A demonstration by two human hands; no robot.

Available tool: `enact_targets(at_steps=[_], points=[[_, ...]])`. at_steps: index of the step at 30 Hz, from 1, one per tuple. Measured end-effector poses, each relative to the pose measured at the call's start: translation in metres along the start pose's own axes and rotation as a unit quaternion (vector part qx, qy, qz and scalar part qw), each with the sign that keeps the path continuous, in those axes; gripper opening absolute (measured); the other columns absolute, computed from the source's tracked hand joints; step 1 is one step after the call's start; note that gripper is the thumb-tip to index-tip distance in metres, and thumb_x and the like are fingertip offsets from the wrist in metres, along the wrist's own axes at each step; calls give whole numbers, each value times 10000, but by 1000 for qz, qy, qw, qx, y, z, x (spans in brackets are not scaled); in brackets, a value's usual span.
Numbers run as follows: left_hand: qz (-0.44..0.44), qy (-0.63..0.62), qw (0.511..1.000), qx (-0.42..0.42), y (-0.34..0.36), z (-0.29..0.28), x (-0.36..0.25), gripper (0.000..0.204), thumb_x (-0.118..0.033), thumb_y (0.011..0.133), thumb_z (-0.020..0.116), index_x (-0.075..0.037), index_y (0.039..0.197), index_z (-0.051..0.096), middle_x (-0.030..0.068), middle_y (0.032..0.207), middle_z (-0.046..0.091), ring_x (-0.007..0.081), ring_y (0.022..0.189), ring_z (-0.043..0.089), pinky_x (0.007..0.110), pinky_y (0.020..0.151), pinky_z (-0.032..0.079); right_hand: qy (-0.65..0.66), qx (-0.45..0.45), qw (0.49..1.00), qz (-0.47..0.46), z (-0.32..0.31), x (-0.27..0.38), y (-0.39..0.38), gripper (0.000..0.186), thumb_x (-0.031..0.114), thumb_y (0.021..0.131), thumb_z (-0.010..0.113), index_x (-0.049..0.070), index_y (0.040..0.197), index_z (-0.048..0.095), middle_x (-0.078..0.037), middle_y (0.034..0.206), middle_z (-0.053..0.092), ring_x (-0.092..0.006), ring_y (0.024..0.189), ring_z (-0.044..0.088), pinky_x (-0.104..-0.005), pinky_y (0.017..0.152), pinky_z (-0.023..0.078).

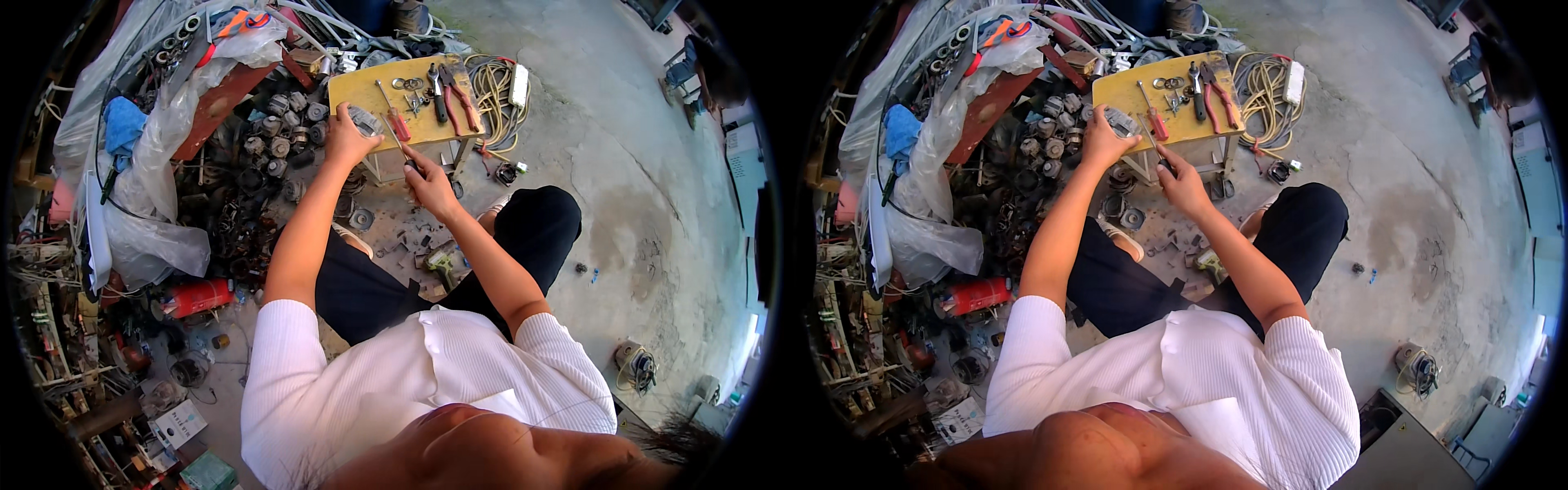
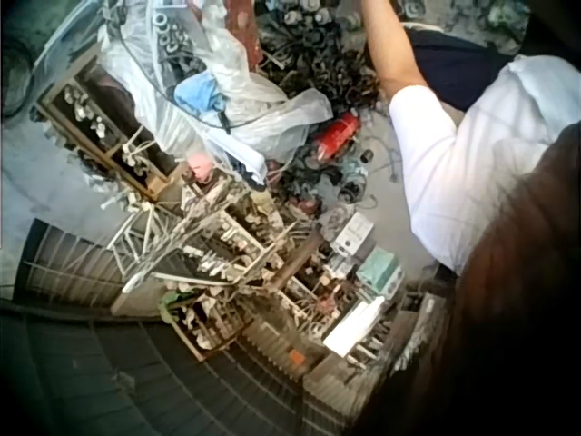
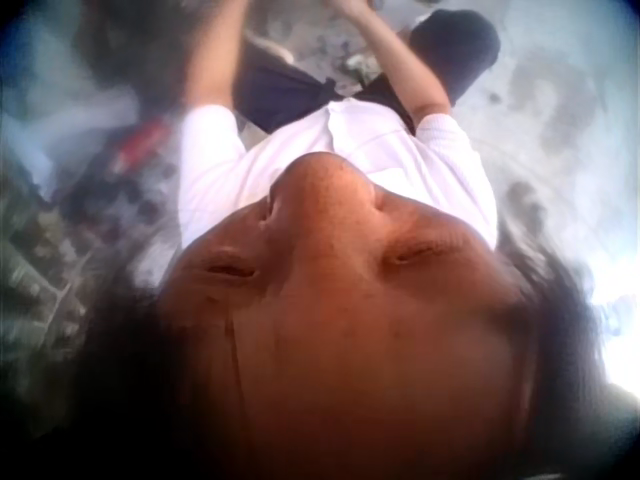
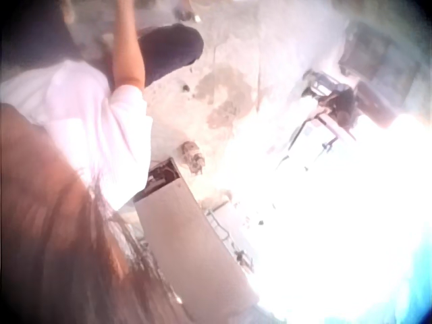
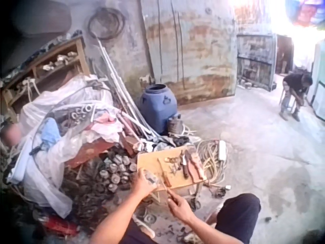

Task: The person disassembles a metal housing using a screwdriver and a socket wrench, removing and replacing screws.

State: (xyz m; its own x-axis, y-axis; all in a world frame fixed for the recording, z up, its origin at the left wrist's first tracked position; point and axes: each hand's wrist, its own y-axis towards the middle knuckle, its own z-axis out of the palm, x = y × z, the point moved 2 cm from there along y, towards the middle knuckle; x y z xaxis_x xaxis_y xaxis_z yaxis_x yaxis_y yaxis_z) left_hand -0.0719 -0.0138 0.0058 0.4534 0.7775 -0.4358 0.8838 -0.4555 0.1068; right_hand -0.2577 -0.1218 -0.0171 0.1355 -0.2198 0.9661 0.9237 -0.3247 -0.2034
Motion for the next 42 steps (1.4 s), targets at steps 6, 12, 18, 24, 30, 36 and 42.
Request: enact_targets(at_steps=[6,12,18,24,30,36,42], points=[[-19,-3,1000,20,-1,-5,-4,1070,-423,592,889,-69,1405,289,271,1318,491,407,1194,522,451,989,455,-35,-16,999,10,-11,1,-20,490,191,978,555,138,1450,433,1,757,559,-87,606,509,-271,533,444],[-17,26,998,56,-4,-18,-5,1332,-473,542,903,-85,1521,88,277,1426,411,414,1295,447,447,1052,404,-78,-53,995,-16,-29,-2,-29,382,207,974,576,71,1315,469,-23,779,580,-98,633,535,-274,535,428],[-7,-100,991,89,-5,-68,53,1230,-487,558,890,-68,1521,250,244,1505,354,384,1392,356,448,1120,331,-107,-64,991,38,-48,5,-45,378,233,973,591,26,1274,490,-16,763,569,-88,597,529,-251,488,427],[-77,-231,970,25,-1,-81,80,630,-319,802,751,-63,1337,539,163,1109,668,283,978,658,394,854,512,-121,-102,987,-15,-65,30,-10,374,247,991,568,26,1287,507,-16,818,591,-76,648,550,-233,502,444],[-5,-259,962,-85,10,-36,98,498,-201,843,709,-46,1294,566,172,1161,620,268,1024,629,382,888,501,-113,-150,966,-177,-84,113,61,401,183,1004,511,33,1376,498,0,955,606,-61,788,547,-205,645,445],[-7,-289,948,-136,32,-29,97,420,-206,853,705,-32,1224,613,159,1118,651,270,1029,633,371,897,503,-204,-185,949,-156,-132,127,132,429,114,904,580,45,1327,549,-53,944,633,-102,774,569,-249,667,477],[-45,-297,939,-166,50,-18,100,391,-228,881,692,-44,1218,619,148,1144,661,267,1056,637,381,906,497,-335,-171,923,-80,-173,62,169,490,119,820,636,73,1303,569,-178,1022,702,-237,934,677,-338,841,508]])
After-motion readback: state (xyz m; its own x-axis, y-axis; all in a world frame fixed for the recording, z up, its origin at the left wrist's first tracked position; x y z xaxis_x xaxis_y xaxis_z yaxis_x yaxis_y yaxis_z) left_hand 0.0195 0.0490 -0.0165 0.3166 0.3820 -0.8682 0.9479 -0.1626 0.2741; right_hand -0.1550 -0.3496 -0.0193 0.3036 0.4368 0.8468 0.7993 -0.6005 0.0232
